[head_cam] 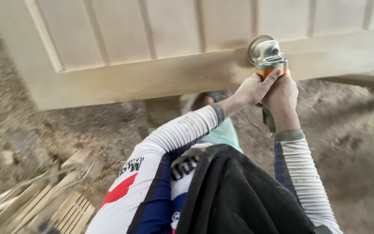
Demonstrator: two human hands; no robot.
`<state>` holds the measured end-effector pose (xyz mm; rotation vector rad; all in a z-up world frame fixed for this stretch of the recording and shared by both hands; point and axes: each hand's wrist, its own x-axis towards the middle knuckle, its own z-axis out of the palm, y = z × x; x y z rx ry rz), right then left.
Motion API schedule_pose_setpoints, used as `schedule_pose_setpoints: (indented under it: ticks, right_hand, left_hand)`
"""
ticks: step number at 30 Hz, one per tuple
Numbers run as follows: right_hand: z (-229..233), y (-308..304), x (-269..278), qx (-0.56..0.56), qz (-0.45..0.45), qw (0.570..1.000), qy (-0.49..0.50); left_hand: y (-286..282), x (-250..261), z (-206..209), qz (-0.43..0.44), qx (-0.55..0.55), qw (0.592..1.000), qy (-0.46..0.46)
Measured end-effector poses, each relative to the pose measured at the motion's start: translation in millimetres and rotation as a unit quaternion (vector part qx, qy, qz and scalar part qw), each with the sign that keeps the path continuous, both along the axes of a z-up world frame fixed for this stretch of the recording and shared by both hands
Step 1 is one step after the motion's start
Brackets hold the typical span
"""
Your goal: The person sands a large wood panel using a handheld power sander, moving the tool across the surface and edges.
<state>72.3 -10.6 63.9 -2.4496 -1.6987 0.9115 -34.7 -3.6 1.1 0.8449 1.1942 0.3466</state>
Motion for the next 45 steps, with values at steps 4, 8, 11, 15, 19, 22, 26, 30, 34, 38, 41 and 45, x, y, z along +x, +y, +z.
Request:
schedule_pose_setpoints:
  ticks: [4,8,11,15,19,22,26,30,34,38,41,45]
  right_hand:
    - [7,-3,-119,-0.041,0.109,0.993,0.002]
    - [5,-14,-219,-0.033,0.217,0.975,0.029]
    - [7,-21,-291,-0.077,0.276,0.956,0.062]
    - [18,-32,-341,-0.054,0.362,0.928,0.066]
    - [25,-40,-344,0.011,0.393,0.917,0.068]
    - [27,-46,-320,0.013,0.357,0.931,0.072]
    - [31,-40,-274,0.008,0.304,0.951,0.060]
    - [34,-33,-220,0.000,0.270,0.962,0.031]
    - [37,-26,-167,0.028,0.240,0.970,0.034]
    - [39,-16,-118,-0.011,0.228,0.973,0.030]
    - [40,-11,-86,-0.027,0.228,0.973,0.016]
    - [39,-8,-47,-0.009,0.222,0.975,0.016]
  left_hand:
    - [-32,-116,6,0.131,-0.010,0.991,-0.022]
    - [-65,-217,2,0.260,0.002,0.963,-0.071]
    - [-95,-291,5,0.276,-0.063,0.957,-0.068]
    - [-127,-329,9,0.360,-0.012,0.925,-0.122]
    - [-139,-318,0,0.466,0.002,0.867,-0.175]
    - [-145,-295,-5,0.465,-0.055,0.864,-0.183]
    - [-132,-259,-1,0.371,-0.031,0.908,-0.195]
    - [-116,-212,8,0.300,-0.050,0.931,-0.200]
    - [-101,-163,7,0.263,-0.045,0.943,-0.196]
    - [-96,-112,-2,0.233,-0.068,0.952,-0.187]
    - [-94,-77,-10,0.218,-0.068,0.953,-0.202]
    - [-94,-36,-16,0.242,-0.071,0.940,-0.229]
